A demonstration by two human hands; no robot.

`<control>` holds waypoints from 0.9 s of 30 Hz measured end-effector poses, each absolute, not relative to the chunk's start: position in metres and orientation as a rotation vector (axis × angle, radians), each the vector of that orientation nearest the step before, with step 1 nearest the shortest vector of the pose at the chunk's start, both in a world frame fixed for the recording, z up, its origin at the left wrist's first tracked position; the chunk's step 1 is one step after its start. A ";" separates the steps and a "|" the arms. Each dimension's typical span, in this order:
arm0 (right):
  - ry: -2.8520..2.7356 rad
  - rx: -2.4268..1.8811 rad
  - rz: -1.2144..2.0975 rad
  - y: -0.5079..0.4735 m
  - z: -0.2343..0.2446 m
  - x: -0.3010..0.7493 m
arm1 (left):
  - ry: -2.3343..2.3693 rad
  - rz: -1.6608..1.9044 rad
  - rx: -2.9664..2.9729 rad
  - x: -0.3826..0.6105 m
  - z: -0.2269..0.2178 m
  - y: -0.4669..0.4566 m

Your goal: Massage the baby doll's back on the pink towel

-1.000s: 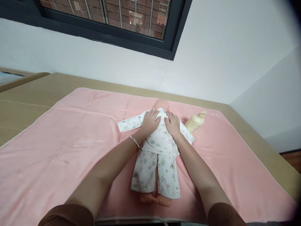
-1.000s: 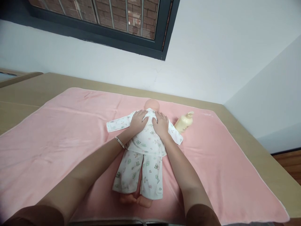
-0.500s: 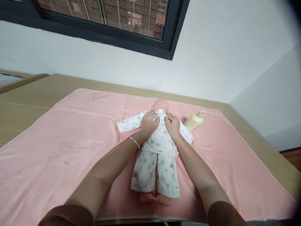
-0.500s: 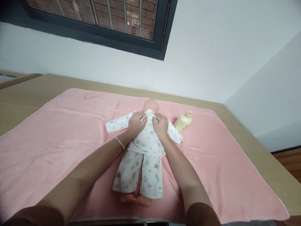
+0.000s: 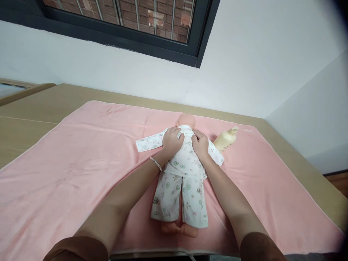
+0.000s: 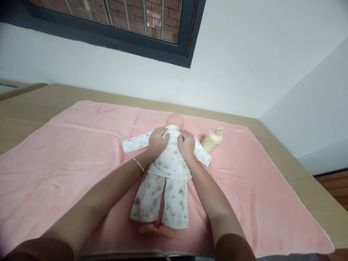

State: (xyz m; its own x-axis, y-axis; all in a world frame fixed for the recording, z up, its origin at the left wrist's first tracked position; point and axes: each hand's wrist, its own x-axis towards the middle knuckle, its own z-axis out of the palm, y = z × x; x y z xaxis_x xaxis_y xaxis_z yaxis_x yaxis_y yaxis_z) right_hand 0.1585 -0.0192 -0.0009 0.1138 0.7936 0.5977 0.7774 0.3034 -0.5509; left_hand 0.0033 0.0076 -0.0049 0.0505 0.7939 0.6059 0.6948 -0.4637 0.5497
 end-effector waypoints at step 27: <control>-1.572 -1.519 0.034 -0.021 0.000 0.156 | 1.604 1.328 2.183 0.004 -0.002 0.006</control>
